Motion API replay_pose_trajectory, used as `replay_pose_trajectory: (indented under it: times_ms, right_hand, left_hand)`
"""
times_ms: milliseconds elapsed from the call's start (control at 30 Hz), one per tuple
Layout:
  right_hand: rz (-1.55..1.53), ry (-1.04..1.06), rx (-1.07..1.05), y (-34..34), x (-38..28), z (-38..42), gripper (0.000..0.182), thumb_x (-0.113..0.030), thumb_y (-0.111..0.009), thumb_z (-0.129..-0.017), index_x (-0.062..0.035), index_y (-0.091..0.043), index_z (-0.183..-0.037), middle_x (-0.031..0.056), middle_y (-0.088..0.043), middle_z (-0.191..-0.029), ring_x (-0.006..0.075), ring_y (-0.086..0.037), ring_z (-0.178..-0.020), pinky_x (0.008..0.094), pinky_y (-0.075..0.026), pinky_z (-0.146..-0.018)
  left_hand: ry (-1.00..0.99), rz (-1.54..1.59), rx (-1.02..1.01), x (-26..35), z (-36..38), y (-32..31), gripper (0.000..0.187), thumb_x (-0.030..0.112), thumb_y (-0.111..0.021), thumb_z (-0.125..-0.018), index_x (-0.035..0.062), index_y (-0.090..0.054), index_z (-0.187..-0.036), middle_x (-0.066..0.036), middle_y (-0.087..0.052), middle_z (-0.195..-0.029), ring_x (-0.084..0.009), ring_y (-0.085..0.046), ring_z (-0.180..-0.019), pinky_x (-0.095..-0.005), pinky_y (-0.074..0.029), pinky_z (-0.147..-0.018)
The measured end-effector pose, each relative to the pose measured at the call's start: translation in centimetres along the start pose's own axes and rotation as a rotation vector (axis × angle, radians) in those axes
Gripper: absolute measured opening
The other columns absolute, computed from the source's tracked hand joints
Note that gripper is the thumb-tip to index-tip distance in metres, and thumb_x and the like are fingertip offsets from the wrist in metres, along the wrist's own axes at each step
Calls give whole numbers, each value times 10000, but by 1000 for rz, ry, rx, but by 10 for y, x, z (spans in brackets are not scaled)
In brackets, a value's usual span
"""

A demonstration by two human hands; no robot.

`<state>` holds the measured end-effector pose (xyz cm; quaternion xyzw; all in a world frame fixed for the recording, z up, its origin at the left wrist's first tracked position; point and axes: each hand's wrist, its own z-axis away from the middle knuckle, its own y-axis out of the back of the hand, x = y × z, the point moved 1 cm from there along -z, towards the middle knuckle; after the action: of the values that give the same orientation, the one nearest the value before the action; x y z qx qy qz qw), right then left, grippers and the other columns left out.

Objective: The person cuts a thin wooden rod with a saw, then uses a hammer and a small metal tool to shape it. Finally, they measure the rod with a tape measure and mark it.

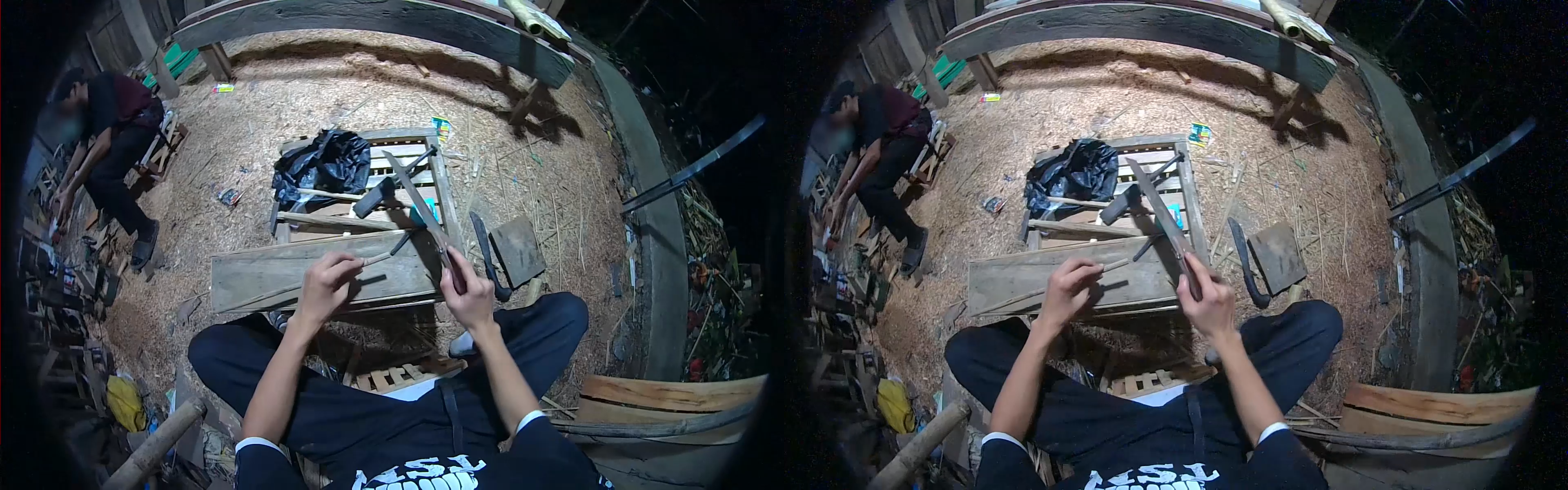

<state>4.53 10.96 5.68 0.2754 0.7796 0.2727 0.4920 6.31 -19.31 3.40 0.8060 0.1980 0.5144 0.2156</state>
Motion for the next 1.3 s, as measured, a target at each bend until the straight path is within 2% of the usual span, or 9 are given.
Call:
replay_pose_trajectory:
  times_ms: [67,167,400,700,900,1067,1133,1267,1300]
  right_hand:
    - [74,160,11,-8,7,-23,419,-207,-728,-921,-121,-700,-1330,195,-753,-847,337,-738,-658,418,-591,-620]
    - [71,320,82,-20,17,-49,410,-233,-740,-918,-147,-707,-1317,173,-716,-723,329,-705,-586,434,-560,-568]
    - [72,233,75,-40,29,-56,388,-259,-736,-927,-167,-712,-1303,177,-714,-715,336,-703,-581,445,-561,-569]
    - [30,131,177,-37,26,-62,380,-252,-722,-939,-139,-713,-1302,186,-772,-917,353,-751,-711,444,-597,-665]
    - [66,87,225,-27,32,-59,363,-241,-709,-943,-126,-723,-1286,185,-769,-883,345,-754,-705,440,-595,-659]
    - [208,115,249,-26,36,-52,361,-262,-706,-942,-134,-730,-1279,148,-720,-700,320,-707,-571,436,-555,-553]
    - [236,128,241,-28,37,-48,368,-262,-701,-948,-127,-725,-1289,137,-691,-646,306,-684,-538,429,-540,-536]
    - [304,120,173,-32,32,-39,380,-246,-684,-962,-114,-710,-1317,126,-679,-627,298,-672,-526,423,-537,-546]
    - [289,117,151,-34,31,-36,387,-246,-685,-959,-115,-707,-1323,124,-674,-623,299,-669,-528,427,-537,-555]
  left_hand:
    - [-14,-12,16,2,-1,1,425,-126,-669,-753,35,-756,-1137,-137,-699,-1068,-312,-712,-982,-375,-571,-822]
    - [-59,-41,40,3,-8,-2,380,-76,-719,-762,65,-766,-1111,-113,-709,-1073,-317,-703,-977,-389,-571,-816]
    - [-79,-127,8,-1,-11,-8,318,-20,-748,-774,88,-761,-1073,-107,-705,-1042,-334,-676,-977,-437,-553,-827]
    - [-73,-293,-16,-6,-15,-30,259,78,-760,-848,108,-738,-1104,-87,-681,-1055,-302,-636,-1036,-429,-473,-869]
    - [-73,-327,-7,3,-19,-38,307,166,-746,-903,110,-709,-1202,-93,-675,-1154,-292,-626,-1097,-433,-458,-919]
    - [-57,-306,-41,12,-24,-47,349,202,-746,-914,120,-695,-1249,-108,-650,-1267,-295,-605,-1174,-447,-442,-969]
    - [-147,-332,-23,13,-25,-52,354,217,-770,-893,105,-708,-1222,-115,-633,-1311,-305,-598,-1194,-441,-434,-1008]
    - [-205,-298,-56,19,-24,-65,321,235,-778,-893,119,-728,-1188,-132,-604,-1390,-319,-544,-1317,-478,-384,-1094]
    - [-190,-289,-95,21,-25,-68,376,284,-786,-889,122,-718,-1221,-144,-576,-1446,-328,-494,-1395,-500,-346,-1144]
